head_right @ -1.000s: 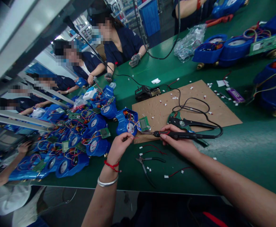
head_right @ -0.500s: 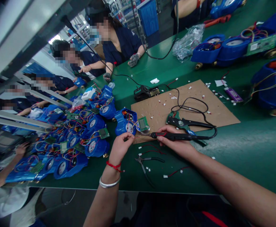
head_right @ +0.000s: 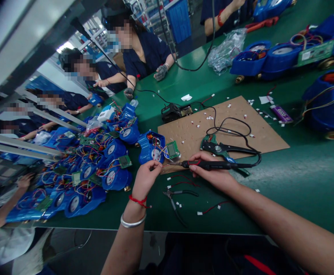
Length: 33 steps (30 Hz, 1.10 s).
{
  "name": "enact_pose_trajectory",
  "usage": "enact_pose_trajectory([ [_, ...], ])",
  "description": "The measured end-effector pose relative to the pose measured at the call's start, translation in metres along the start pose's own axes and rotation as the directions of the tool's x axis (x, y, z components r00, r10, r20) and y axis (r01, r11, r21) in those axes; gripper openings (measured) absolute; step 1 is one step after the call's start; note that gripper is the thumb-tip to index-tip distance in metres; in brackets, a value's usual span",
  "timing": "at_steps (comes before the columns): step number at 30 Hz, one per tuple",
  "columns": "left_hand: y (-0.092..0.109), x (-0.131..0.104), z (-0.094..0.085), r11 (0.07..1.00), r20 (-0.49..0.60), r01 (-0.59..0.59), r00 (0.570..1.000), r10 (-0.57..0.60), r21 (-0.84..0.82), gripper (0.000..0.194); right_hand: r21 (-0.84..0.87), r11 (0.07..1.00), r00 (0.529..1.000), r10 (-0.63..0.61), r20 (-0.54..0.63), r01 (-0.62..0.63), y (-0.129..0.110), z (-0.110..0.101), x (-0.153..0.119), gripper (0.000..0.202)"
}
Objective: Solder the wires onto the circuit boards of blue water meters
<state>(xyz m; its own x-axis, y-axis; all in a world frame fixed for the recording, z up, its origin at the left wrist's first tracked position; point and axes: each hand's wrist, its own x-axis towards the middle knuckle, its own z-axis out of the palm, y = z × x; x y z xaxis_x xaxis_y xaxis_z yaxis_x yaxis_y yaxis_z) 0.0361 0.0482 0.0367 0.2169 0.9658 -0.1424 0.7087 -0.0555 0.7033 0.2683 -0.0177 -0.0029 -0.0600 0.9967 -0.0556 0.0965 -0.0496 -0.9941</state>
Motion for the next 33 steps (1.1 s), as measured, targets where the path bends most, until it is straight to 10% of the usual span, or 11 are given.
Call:
enact_pose_trajectory([
  [33,-0.007,-0.010,-0.002,0.980,-0.019,-0.035,0.999,0.032,-0.196,0.022,0.129,0.990,0.979,-0.032,-0.199,0.058,0.000,-0.003,-0.006,0.024],
])
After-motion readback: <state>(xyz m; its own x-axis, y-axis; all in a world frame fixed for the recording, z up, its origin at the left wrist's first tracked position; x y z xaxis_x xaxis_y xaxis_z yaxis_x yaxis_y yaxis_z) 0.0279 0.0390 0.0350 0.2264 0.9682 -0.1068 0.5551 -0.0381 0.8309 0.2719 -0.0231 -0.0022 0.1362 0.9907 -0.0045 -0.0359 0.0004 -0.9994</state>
